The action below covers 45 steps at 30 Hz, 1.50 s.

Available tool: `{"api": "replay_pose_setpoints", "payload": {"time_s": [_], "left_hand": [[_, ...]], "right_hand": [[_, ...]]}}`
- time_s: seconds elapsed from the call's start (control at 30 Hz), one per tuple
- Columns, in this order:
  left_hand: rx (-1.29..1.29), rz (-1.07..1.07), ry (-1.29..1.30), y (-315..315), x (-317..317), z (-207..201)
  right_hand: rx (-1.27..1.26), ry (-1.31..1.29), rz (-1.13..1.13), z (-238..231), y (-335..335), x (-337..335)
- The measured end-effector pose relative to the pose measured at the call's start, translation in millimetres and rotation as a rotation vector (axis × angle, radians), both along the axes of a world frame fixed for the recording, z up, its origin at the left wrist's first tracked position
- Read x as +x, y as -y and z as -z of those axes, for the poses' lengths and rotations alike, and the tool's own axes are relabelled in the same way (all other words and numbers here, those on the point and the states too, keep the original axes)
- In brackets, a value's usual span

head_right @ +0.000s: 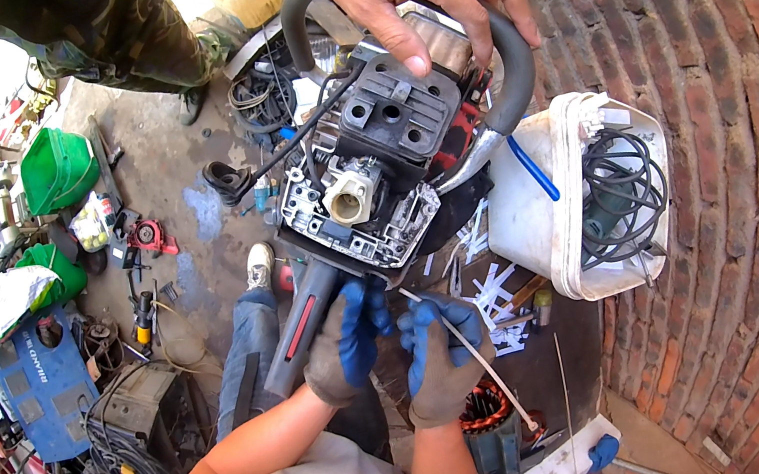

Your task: The person repairs a chainsaw by first adjusting the internal wiring, then fitting the motor cover and the orange pull-start assembly, and finally securing the screws using a power drill.

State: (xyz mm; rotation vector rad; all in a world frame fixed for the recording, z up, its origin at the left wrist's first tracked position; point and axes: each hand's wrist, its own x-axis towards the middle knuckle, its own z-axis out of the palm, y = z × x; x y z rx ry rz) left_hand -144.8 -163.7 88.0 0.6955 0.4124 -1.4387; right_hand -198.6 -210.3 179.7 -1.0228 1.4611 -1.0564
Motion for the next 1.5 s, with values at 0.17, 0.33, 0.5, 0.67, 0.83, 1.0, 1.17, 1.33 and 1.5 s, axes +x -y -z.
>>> {"api": "replay_pose_setpoints", "payload": {"time_s": [0.17,0.33,0.5,0.67,0.83,1.0,1.17,1.33,1.5], "left_hand": [[0.027,0.037,0.211,11.0,15.5,-35.8],[0.070,0.044,0.245,7.9,14.4,-34.4],[0.037,0.081,0.346,10.3,17.4,-38.3],[0.098,0.189,0.098,10.5,30.5,-55.3],[0.080,0.123,0.050,1.2,23.2,-35.9],[0.001,0.030,0.109,8.7,18.0,-34.6],[-0.015,-0.033,-0.047,17.3,17.6,-40.5],[-0.021,-0.022,-0.029,12.9,17.0,-35.6],[-0.154,0.078,-0.089,11.2,21.9,-32.4]], "right_hand": [[-0.072,-0.139,-0.069,0.3,9.6,-11.1],[-0.324,-0.137,-0.186,0.2,21.4,-7.0],[-0.215,-0.075,-0.199,-3.1,28.2,-2.4],[-0.248,-0.138,-0.236,-2.6,28.5,3.1],[-0.288,-0.079,-0.268,2.0,27.8,12.2],[-0.428,-0.183,-0.402,11.3,35.2,7.7],[-0.438,-0.218,-0.464,15.6,48.0,4.2],[-0.340,-0.154,-0.477,13.2,51.9,5.2],[-0.384,-0.155,-0.508,19.3,53.5,1.6]]}}
